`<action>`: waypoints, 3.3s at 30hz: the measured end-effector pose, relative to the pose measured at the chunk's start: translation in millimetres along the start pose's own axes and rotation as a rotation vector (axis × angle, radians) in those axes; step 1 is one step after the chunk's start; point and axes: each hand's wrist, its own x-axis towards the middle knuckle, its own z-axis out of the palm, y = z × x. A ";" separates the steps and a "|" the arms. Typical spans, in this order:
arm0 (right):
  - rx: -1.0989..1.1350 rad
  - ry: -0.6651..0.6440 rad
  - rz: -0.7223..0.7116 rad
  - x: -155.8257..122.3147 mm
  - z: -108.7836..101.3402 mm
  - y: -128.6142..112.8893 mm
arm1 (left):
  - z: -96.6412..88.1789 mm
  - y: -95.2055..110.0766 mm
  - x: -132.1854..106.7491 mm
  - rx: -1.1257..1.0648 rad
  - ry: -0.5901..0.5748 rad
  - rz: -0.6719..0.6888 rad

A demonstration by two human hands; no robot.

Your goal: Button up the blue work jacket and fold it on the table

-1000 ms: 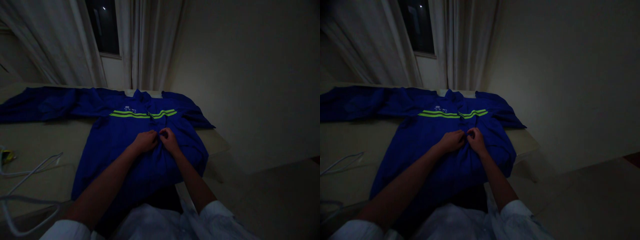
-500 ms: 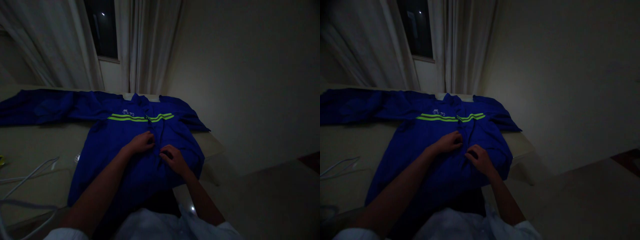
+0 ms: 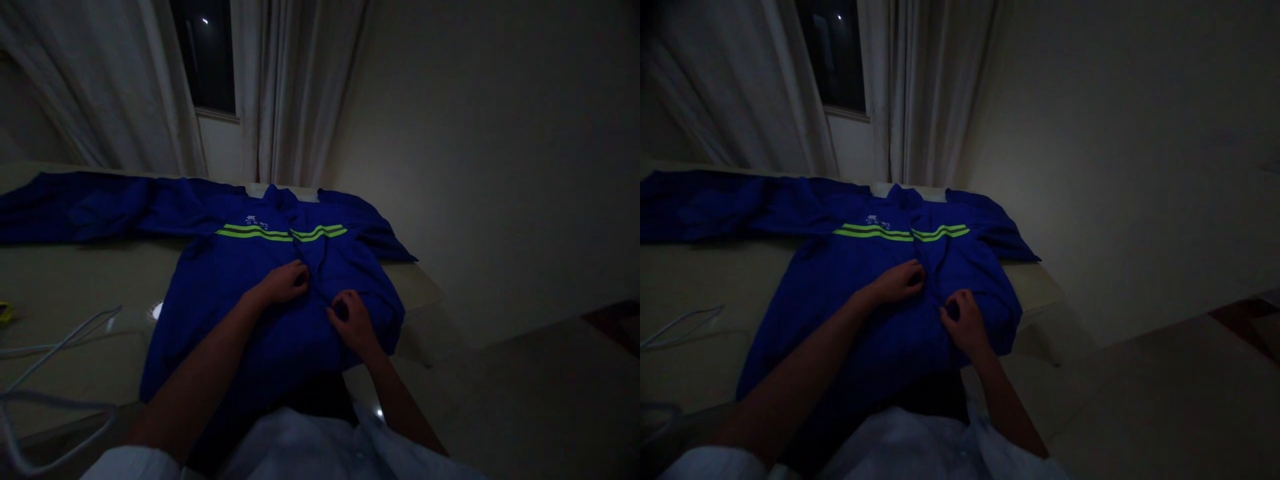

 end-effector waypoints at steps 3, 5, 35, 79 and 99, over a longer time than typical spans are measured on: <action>0.001 -0.016 -0.050 -8.3 -4.1 -3.7 | 0.3 0.8 -0.2 0.006 -0.004 -0.003; -0.042 -0.067 -0.094 -13.1 -6.7 -9.9 | 0.3 1.8 -0.4 0.017 0.000 -0.010; 0.016 -0.138 0.082 -31.5 -6.8 -26.8 | -12.2 19.7 -2.8 -0.420 -0.221 0.071; 0.306 -0.085 0.235 -28.9 14.7 -22.6 | 37.5 62.2 -67.8 -0.155 0.121 0.072; 0.261 -0.126 0.203 -24.4 15.5 -19.3 | 30.4 60.8 -72.3 -0.389 0.035 0.054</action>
